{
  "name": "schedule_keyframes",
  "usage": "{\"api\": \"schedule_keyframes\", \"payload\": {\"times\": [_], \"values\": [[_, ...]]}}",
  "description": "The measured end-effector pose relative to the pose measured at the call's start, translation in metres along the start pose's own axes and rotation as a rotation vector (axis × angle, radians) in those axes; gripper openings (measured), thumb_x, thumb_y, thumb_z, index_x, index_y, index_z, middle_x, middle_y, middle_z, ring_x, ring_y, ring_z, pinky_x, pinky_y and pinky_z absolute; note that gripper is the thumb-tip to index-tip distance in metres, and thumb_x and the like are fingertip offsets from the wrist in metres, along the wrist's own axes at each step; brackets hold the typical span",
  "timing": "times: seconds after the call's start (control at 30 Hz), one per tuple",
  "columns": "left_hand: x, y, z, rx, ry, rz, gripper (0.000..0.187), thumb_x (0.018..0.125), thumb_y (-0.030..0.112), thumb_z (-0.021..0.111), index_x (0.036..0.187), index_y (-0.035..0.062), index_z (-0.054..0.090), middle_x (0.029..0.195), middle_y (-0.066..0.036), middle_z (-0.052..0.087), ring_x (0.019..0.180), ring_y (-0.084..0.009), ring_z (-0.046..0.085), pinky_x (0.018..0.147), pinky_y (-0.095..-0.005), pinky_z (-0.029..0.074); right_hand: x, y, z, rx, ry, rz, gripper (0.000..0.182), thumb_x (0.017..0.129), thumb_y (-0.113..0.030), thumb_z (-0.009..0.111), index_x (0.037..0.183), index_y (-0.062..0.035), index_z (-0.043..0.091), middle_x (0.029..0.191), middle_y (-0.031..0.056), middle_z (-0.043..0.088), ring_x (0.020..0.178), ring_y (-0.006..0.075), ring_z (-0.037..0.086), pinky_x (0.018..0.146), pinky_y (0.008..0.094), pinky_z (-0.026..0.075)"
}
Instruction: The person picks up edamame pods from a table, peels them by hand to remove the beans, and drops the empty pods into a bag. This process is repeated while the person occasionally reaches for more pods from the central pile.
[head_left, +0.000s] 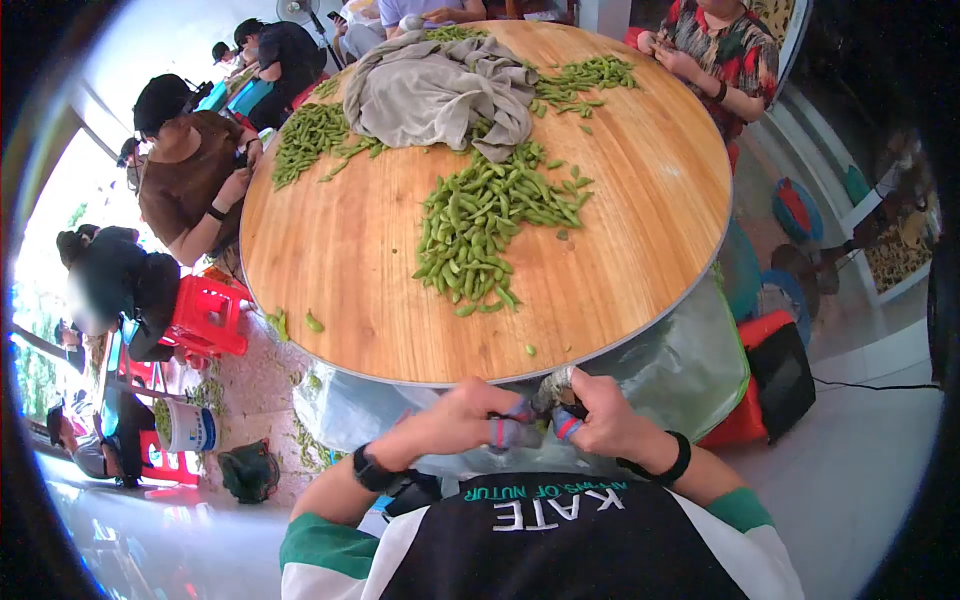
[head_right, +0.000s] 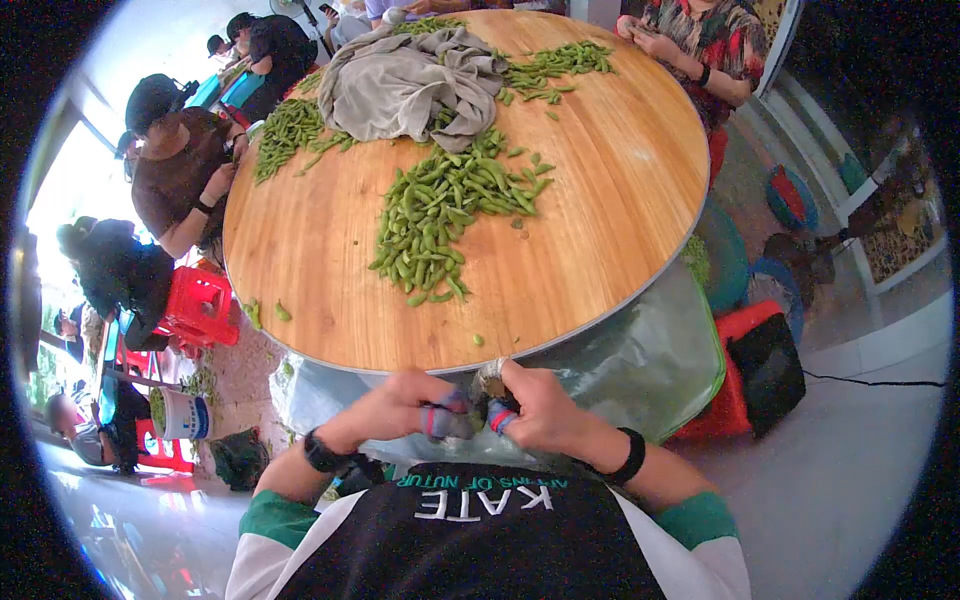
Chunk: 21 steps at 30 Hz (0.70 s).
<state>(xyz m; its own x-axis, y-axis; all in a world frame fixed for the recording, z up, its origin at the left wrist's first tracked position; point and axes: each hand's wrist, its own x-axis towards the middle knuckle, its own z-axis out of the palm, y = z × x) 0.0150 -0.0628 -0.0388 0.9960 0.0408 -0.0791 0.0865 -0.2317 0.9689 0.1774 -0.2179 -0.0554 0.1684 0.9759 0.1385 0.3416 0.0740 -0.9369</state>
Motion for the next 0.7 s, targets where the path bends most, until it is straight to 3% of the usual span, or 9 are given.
{"api": "schedule_keyframes", "payload": {"times": [0.07, 0.1, 0.17, 0.2, 0.3, 0.37, 0.43, 0.47, 0.7], "values": [[-0.016, 0.014, -0.031, 0.406, 0.093, 0.150, 0.019, 0.076, 0.008, 0.064, 0.093, 0.0014, 0.062, 0.075, -0.016, 0.060, 0.063, -0.0317, 0.058, 0.062, -0.0369, 0.047, -0.001, 0.004, -0.002, 0.038, 0.006, -0.057, 0.024, 0.068, -0.001, 0.061, 0.091, 0.0006, 0.053, 0.069, 0.0165, 0.054, 0.057, 0.0320, 0.052, 0.055, 0.0377, 0.043], [-0.026, 0.029, -0.048, 0.692, 0.137, -0.042, 0.020, 0.074, 0.004, 0.061, 0.093, 0.0020, 0.062, 0.081, -0.017, 0.062, 0.074, -0.0347, 0.062, 0.066, -0.0396, 0.049, -0.001, 0.014, -0.004, -0.043, -0.041, -0.134, 0.024, 0.069, -0.002, 0.063, 0.091, 0.0007, 0.053, 0.070, 0.0165, 0.055, 0.058, 0.0319, 0.053, 0.056, 0.0374, 0.043], [-0.041, 0.032, -0.070, 1.078, 0.490, -0.382, 0.019, 0.075, 0.004, 0.060, 0.093, 0.0022, 0.062, 0.084, -0.016, 0.061, 0.081, -0.0333, 0.061, 0.070, -0.0425, 0.049, -0.002, 0.025, -0.009, -0.125, -0.087, -0.218, 0.024, 0.070, -0.002, 0.065, 0.091, 0.0008, 0.053, 0.070, 0.0164, 0.055, 0.059, 0.0319, 0.055, 0.056, 0.0371, 0.043], [-0.044, 0.028, -0.077, 1.415, 0.646, -0.345, 0.018, 0.075, 0.004, 0.063, 0.093, 0.0030, 0.064, 0.083, -0.015, 0.059, 0.078, -0.0350, 0.060, 0.071, -0.0436, 0.049, -0.003, 0.028, -0.009, -0.151, -0.071, -0.237, 0.025, 0.073, -0.004, 0.066, 0.094, 0.0015, 0.054, 0.073, 0.0155, 0.058, 0.061, 0.0281, 0.057, 0.057, 0.0357, 0.044], [-0.025, 0.023, -0.079, 1.334, 0.707, -0.228, 0.019, 0.074, 0.004, 0.063, 0.093, 0.0034, 0.064, 0.083, -0.015, 0.057, 0.078, -0.0369, 0.059, 0.069, -0.0440, 0.048, 0.001, 0.021, -0.004, 0.000, 0.027, -0.205, 0.025, 0.082, -0.009, 0.065, 0.101, 0.0025, 0.056, 0.080, 0.0139, 0.064, 0.064, 0.0202, 0.061, 0.054, 0.0317, 0.044], [-0.004, 0.009, -0.070, 0.904, 0.634, -0.111, 0.018, 0.075, 0.002, 0.061, 0.093, 0.0033, 0.062, 0.082, -0.017, 0.059, 0.080, -0.0364, 0.060, 0.069, -0.0424, 0.048, 0.000, 0.005, -0.009, 0.171, 0.104, -0.148, 0.025, 0.087, -0.011, 0.062, 0.106, 0.0027, 0.056, 0.083, 0.0132, 0.067, 0.064, 0.0162, 0.062, 0.051, 0.0291, 0.044], [0.021, -0.009, -0.053, 0.882, 0.576, -0.132, 0.010, 0.077, 0.006, 0.060, 0.086, 0.0017, 0.059, 0.084, -0.019, 0.060, 0.081, -0.0380, 0.059, 0.068, -0.0438, 0.048, -0.001, -0.014, -0.024, 0.575, 0.021, 0.301, 0.026, 0.095, -0.013, 0.050, 0.117, 0.0023, 0.052, 0.087, 0.0133, 0.068, 0.062, 0.0095, 0.060, 0.045, 0.0229, 0.040], [0.031, -0.014, -0.046, 0.890, 0.590, -0.151, 0.011, 0.078, 0.007, 0.061, 0.086, 0.0017, 0.057, 0.083, -0.020, 0.060, 0.080, -0.0390, 0.059, 0.068, -0.0455, 0.048, -0.003, -0.006, -0.020, 0.657, 0.027, 0.267, 0.028, 0.098, -0.014, 0.044, 0.122, -0.0004, 0.049, 0.083, 0.0134, 0.067, 0.056, 0.0087, 0.058, 0.041, 0.0198, 0.035], [0.033, -0.020, -0.046, 0.861, 0.617, -0.278, 0.020, 0.077, 0.009, 0.063, 0.089, 0.0000, 0.049, 0.080, -0.022, 0.060, 0.077, -0.0420, 0.059, 0.067, -0.0481, 0.047, -0.010, 0.009, -0.011, 0.881, 0.159, 0.286, 0.031, 0.099, -0.020, 0.040, 0.122, -0.0018, 0.049, 0.084, 0.0140, 0.063, 0.052, 0.0105, 0.050, 0.040, 0.0211, 0.033]]}}
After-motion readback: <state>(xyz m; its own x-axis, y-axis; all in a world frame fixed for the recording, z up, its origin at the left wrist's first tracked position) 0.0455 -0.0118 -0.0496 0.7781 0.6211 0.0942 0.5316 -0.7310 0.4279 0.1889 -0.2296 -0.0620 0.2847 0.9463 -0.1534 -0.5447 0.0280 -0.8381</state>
